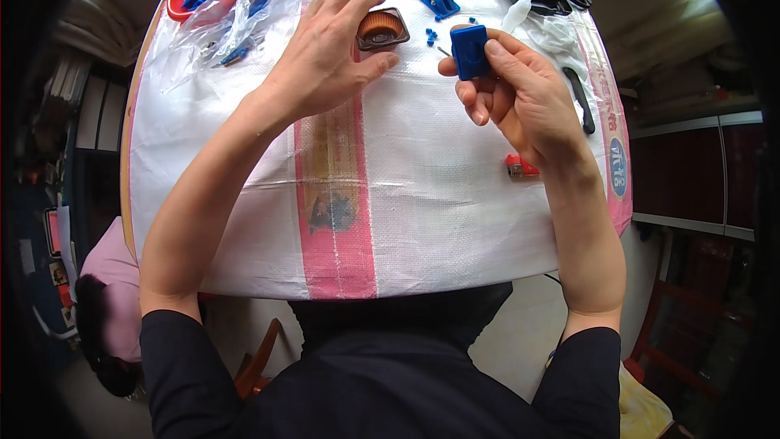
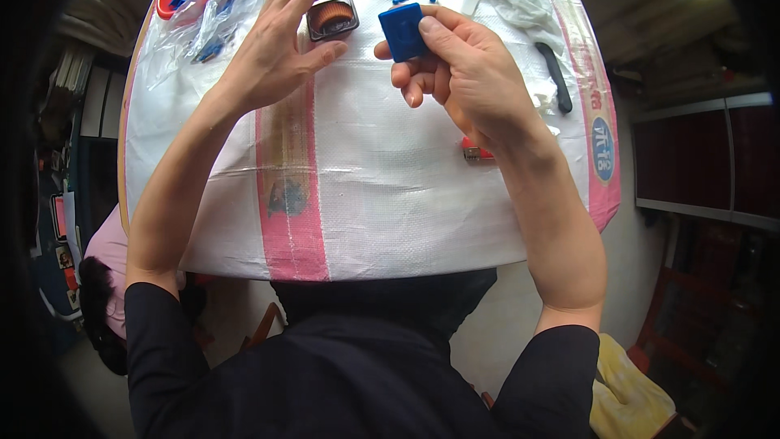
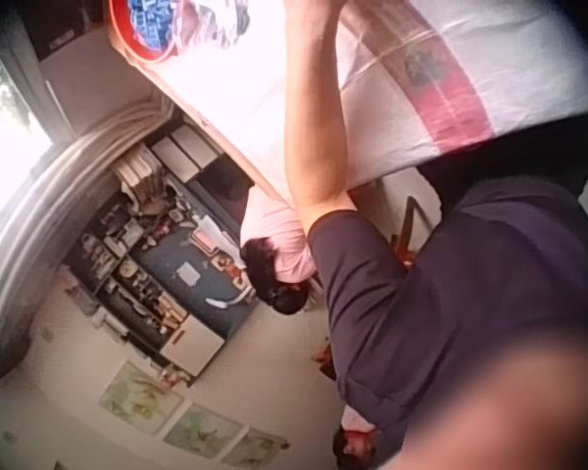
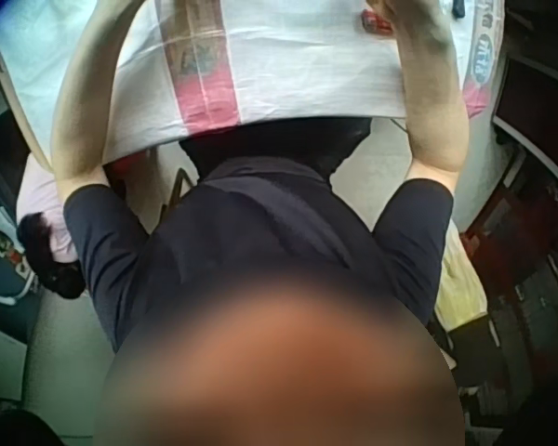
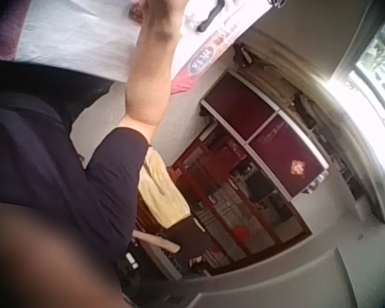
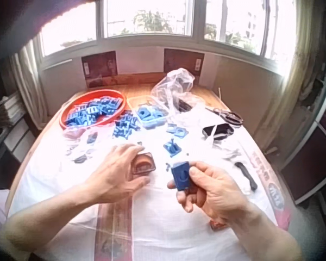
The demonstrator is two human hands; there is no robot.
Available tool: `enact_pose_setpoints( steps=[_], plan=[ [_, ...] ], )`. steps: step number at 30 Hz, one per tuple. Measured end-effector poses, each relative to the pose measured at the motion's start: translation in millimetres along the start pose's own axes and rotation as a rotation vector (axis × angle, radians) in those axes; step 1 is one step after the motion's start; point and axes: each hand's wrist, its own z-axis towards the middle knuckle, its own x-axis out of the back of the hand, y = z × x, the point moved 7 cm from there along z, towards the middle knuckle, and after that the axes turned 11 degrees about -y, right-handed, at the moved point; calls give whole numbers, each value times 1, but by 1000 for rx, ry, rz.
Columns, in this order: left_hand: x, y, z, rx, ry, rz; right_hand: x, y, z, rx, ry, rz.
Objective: Manually assemble plastic and metal spring components into a larger unit, then secure with a screwdriver.
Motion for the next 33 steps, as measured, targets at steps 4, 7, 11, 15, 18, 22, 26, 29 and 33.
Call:
enact_pose_setpoints(
  steps=[4, 7, 11, 15, 18, 22, 26, 29, 33],
  plan=[
    [27, 29, -23, -23, 57, -297, -6, -4, -7, 51, 136, -598],
    [0, 48, -47, 144, -172, -776, -24, -1, -10, 18, 107, -674],
    [-23, 53, -60, 197, -282, -1045, -44, 0, -17, -4, 82, -738],
    [-29, 41, -56, 175, -166, -1243, -43, 4, -14, 16, 115, -663],
    [-39, 37, -60, 181, -99, -1319, -40, 14, -16, -22, 114, -714],
    [-44, 36, -62, 152, -113, -1402, -43, 9, -16, -30, 109, -752],
    [-47, 36, -61, 158, -140, -1426, -45, 9, -20, -16, 117, -733],
    [-48, 32, -60, 206, -154, -1429, -43, 12, -15, -78, 88, -727],
    [-47, 32, -61, 244, -189, -1412, -40, 17, -15, -76, 69, -763]
  ],
)
